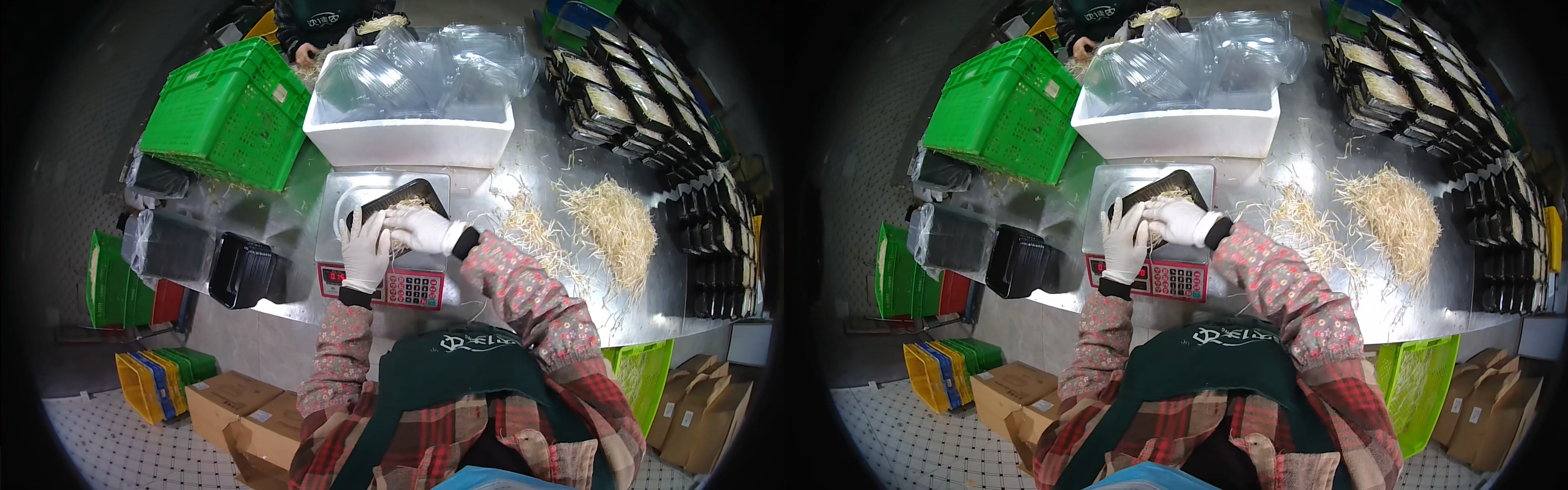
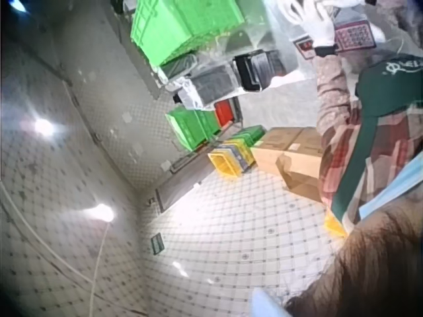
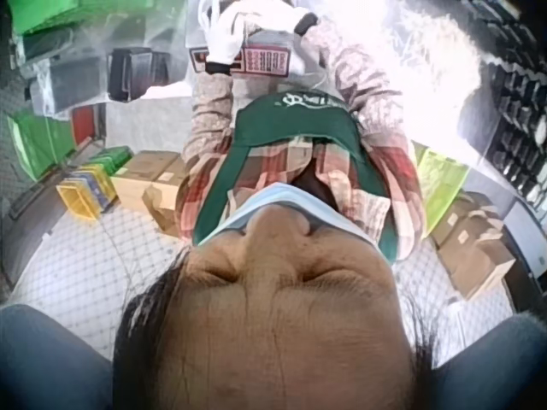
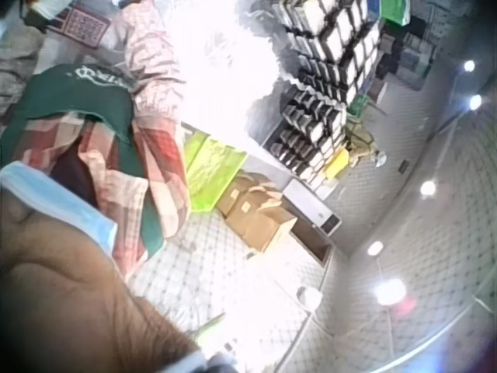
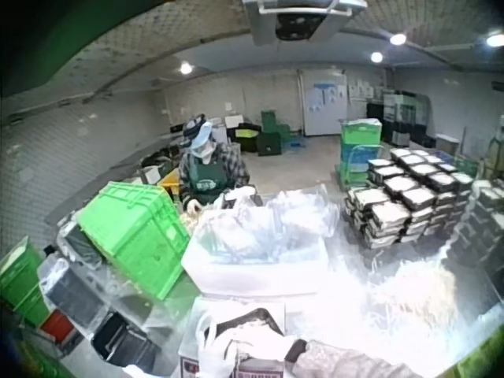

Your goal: The person scoops shredded food from a large pile on a metal table into black plastic trays using gloved hands. They place the filled trays onto a digital scale to check the weight, then move the weighed trays to a stack on the right side of the table.

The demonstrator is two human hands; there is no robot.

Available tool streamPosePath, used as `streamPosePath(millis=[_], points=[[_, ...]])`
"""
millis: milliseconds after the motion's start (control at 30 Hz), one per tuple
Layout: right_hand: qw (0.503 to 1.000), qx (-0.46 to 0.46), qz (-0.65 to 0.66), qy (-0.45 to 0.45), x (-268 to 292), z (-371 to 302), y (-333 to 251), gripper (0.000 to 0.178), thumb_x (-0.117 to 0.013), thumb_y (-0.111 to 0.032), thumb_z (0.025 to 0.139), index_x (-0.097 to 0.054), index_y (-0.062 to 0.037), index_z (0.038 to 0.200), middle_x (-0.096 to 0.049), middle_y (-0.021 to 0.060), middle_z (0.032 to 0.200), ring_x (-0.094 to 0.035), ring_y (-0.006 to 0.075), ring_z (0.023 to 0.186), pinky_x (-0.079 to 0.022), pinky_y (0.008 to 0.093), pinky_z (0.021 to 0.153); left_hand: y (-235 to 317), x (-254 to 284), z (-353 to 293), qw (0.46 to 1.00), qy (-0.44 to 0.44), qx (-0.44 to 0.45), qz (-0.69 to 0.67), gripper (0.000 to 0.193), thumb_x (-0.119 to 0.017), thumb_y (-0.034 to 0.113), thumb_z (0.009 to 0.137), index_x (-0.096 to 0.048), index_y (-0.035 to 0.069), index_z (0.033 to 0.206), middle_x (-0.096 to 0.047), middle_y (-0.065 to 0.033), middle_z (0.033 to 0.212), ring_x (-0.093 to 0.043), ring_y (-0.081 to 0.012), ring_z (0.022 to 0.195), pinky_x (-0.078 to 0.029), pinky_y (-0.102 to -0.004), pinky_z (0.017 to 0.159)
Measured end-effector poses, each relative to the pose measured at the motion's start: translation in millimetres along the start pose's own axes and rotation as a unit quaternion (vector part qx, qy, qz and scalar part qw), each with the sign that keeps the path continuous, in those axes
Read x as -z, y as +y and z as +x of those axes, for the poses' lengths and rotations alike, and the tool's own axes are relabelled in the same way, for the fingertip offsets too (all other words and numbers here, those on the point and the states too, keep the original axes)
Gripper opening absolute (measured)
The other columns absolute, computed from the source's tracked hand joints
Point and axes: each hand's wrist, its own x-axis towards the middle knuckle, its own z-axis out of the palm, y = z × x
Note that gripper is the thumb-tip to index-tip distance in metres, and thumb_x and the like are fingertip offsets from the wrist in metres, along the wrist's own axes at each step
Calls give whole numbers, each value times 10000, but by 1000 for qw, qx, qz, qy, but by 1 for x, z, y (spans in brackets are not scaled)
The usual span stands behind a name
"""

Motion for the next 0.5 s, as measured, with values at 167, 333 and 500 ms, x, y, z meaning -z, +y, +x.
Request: streamPosePath(millis=[167, 333, 500], points=[[948, -75, 288, 117, 80, -44, -11, 343, -589, -124, 948, -616, -53, 1282, -623, 123, 1298, -577, 221, 1202, -437, 335, 1042, 4, 15, 1, 996, 43, -35, -75, 678, -730, 373, 837, -496, 41, 1380, -584, -169, 1323, -496, -348, 1291, -312, -502, 1117], [829, -188, 426, 311, 101, -112, 19, 283, -602, -129, 967, -651, -32, 1228, -699, 52, 1133, -647, 126, 1019, -508, 276, 905, 13, 6, 37, 995, -68, -56, -48, 630, -829, 397, 710, -640, 57, 1205, -671, -133, 1107, -632, -318, 1033, -513, -400, 873], [794, -285, 232, 484, 97, -226, 68, 271, -640, -152, 945, -674, -9, 1173, -713, 81, 1079, -660, 133, 963, -523, 272, 837, 4, 5, 51, 995, -38, -86, -22, 627, -808, 482, 705, -657, 95, 1175, -685, -90, 975, -668, -280, 888, -534, -380, 743]])
